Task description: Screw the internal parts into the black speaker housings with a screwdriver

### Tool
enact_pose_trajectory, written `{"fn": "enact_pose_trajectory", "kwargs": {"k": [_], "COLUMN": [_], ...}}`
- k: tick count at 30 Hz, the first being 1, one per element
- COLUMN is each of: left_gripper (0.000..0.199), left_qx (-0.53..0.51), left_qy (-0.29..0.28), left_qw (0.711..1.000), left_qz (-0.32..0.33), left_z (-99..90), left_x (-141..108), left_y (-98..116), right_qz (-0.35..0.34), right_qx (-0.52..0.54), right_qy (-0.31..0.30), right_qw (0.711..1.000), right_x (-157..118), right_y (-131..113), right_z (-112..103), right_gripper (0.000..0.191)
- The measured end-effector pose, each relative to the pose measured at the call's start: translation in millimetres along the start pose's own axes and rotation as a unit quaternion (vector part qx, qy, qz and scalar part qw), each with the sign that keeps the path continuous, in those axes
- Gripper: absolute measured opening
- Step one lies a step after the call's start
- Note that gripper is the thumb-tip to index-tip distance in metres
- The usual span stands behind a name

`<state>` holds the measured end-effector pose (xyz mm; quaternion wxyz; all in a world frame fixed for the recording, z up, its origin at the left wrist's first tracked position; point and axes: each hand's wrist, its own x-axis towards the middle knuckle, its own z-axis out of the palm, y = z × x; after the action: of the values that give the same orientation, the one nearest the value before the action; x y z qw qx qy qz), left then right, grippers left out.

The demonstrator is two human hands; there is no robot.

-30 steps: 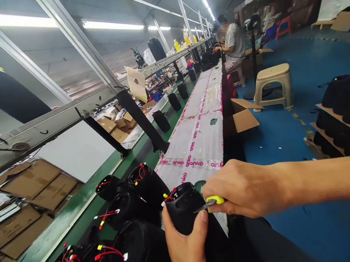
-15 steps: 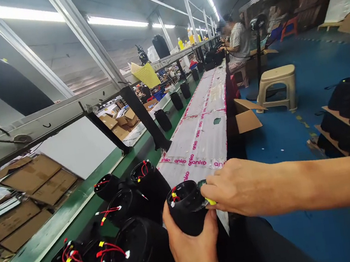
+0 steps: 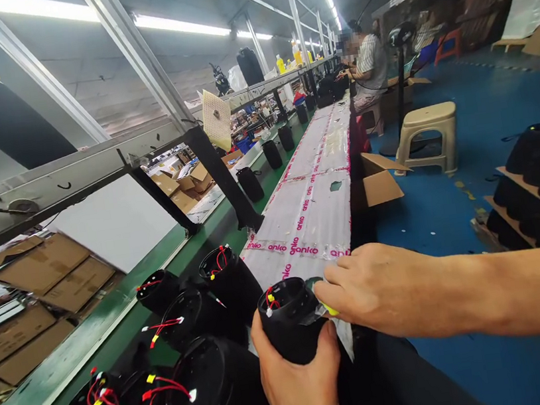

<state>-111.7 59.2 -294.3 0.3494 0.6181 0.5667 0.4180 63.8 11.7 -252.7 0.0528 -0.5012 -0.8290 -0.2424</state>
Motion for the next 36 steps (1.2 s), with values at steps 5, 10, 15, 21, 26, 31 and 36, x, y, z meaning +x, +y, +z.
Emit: {"fn": "enact_pose_trajectory", "kwargs": {"k": [5,10,15,21,26,31,36], "left_gripper": [0.084,0.087,0.088,0.087,0.084,0.086,0.088], "left_qx": [0.007,0.013,0.0,0.01,0.012,0.039,0.053], "left_qy": [-0.005,-0.005,-0.01,-0.01,-0.005,0.003,0.011], "left_qw": [1.0,1.0,1.0,1.0,1.0,0.999,0.998], "left_qz": [0.003,-0.006,0.006,0.013,0.01,-0.005,-0.014], "left_z": [0.2,0.7,1.5,1.3,1.6,1.1,1.1], "left_x": [1.7,1.4,2.3,2.2,0.8,-2.1,-3.4], "left_y": [-4.5,-4.1,-6.7,-7.3,-5.0,-0.6,0.4], "right_qz": [-0.02,-0.018,-0.015,-0.025,-0.019,-0.015,-0.034], "right_qx": [0.007,0.012,0.007,0.011,-0.004,-0.017,-0.028], "right_qy": [0.001,-0.007,-0.014,-0.006,-0.013,-0.003,-0.027], "right_qw": [1.0,1.0,1.0,1.0,1.0,1.0,0.999], "right_x": [-0.9,-0.1,1.8,0.7,1.2,2.7,7.7], "right_y": [3.3,3.7,0.8,2.3,2.8,0.5,3.5], "right_z": [1.9,-0.1,0.4,1.0,-3.6,-7.0,-14.0], "right_gripper": [0.011,0.01,0.01,0.011,0.016,0.018,0.016]}}
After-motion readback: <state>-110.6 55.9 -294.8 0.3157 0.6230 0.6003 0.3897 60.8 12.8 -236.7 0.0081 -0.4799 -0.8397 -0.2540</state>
